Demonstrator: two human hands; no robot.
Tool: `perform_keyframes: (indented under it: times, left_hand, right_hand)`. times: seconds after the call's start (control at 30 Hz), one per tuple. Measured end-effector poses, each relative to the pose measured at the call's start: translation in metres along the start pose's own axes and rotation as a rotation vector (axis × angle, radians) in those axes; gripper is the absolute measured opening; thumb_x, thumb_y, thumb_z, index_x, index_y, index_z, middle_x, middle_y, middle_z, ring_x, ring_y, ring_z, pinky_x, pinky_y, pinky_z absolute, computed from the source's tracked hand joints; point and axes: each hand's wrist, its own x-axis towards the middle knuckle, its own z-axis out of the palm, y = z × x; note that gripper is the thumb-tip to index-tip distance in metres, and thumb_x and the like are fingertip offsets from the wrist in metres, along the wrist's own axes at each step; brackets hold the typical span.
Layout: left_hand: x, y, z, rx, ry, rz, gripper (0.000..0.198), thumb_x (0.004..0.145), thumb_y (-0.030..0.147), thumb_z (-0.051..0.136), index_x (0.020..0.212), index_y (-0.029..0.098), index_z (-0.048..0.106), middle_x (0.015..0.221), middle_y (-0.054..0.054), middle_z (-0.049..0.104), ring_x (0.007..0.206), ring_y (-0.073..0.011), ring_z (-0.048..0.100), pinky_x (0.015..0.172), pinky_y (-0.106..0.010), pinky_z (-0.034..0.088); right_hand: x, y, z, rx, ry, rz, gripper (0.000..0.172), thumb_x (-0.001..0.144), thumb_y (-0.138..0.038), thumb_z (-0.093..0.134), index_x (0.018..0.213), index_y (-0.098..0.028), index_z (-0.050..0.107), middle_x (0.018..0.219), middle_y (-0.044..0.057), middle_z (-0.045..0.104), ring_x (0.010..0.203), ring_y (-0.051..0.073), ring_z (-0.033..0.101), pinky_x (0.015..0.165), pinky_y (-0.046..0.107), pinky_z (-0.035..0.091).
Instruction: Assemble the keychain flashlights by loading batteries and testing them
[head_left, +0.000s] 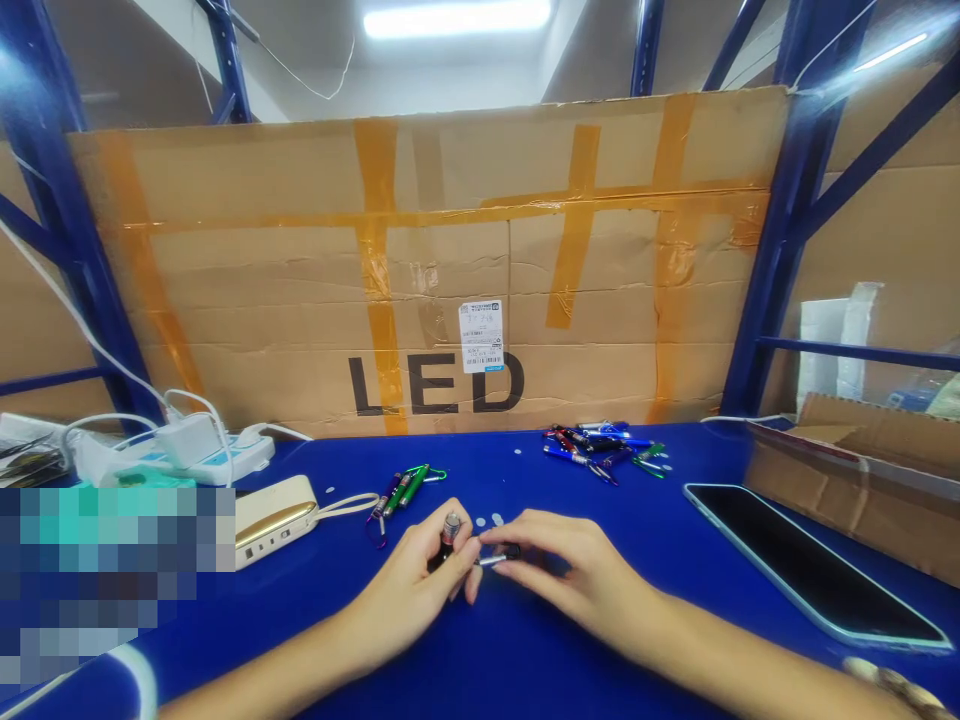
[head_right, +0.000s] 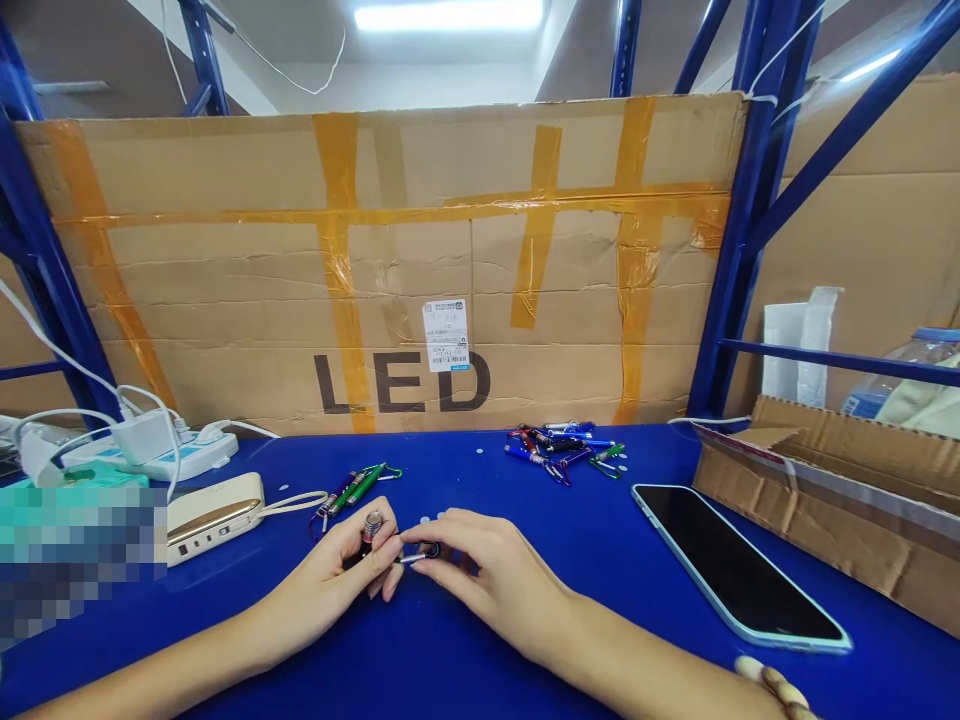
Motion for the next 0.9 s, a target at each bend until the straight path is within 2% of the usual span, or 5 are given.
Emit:
perform_keyframes:
  times: [0.13, 0.23, 0.4, 0.6, 0.9]
  left_hand:
    - [0.0021, 0.0003, -0.0005, -0.033, -0.009, 0.007, 0.033, 0.085, 0.047, 0.044, 0.071, 0.021, 0.030, 0.058, 0.004, 0.050, 0.054, -0.0089, 0.040, 0.054, -0.023, 0.030]
    - [0.0020, 0.0010, 0.0004, -0.035, -0.024, 0.002, 0.034, 0.085, 0.048, 0.044, 0.070, 0.021, 0.029, 0.060, 0.004, 0.051, 0.053, -0.0081, 0.040, 0.052, -0.022, 0.029]
    - [0.0014, 0.0012, 0.0008, -0.023, 0.004, -0.028, 0.033, 0.085, 0.049, 0.043, 0.073, 0.021, 0.030, 0.069, 0.003, 0.052, 0.053, -0.0067, 0.042, 0.049, -0.021, 0.030]
    - [0.0005, -0.0006, 0.0001, -0.017, -0.009, -0.020, 0.028, 0.084, 0.045, 0.047, 0.080, 0.019, 0.038, 0.077, 0.003, 0.046, 0.057, -0.0061, 0.046, 0.048, -0.019, 0.032]
    - [0.0014, 0.0032, 0.0028, -0.012, 0.060, 0.014, 0.030, 0.083, 0.044, 0.049, 0.073, 0.019, 0.036, 0.069, 0.005, 0.043, 0.052, -0.0053, 0.042, 0.048, -0.019, 0.036]
  right_hand:
    - [-0.0002, -0.0039, -0.0009, -0.012, -0.058, -0.052, 0.032, 0.091, -0.026, 0.043, 0.121, -0.026, 0.053, 0.099, 0.004, 0.062, 0.088, 0.013, 0.057, 0.079, 0.023, 0.045]
    - [0.0000, -0.0031, -0.0006, -0.012, -0.042, -0.059, 0.034, 0.092, -0.024, 0.041, 0.124, -0.027, 0.051, 0.095, 0.003, 0.062, 0.086, 0.013, 0.057, 0.078, 0.023, 0.045]
    - [0.0016, -0.0005, 0.0000, 0.011, 0.043, -0.074, 0.026, 0.091, -0.023, 0.042, 0.107, -0.022, 0.063, 0.083, 0.003, 0.062, 0.076, 0.012, 0.057, 0.071, 0.023, 0.046]
    - [0.0001, -0.0004, 0.0032, 0.033, -0.004, -0.120, 0.019, 0.086, -0.022, 0.052, 0.095, -0.018, 0.068, 0.084, 0.005, 0.063, 0.075, 0.012, 0.058, 0.068, 0.022, 0.047]
    - [0.0009, 0.0034, 0.0020, -0.002, 0.115, -0.109, 0.017, 0.085, -0.026, 0.054, 0.088, -0.019, 0.069, 0.084, 0.005, 0.060, 0.074, 0.011, 0.057, 0.065, 0.021, 0.048]
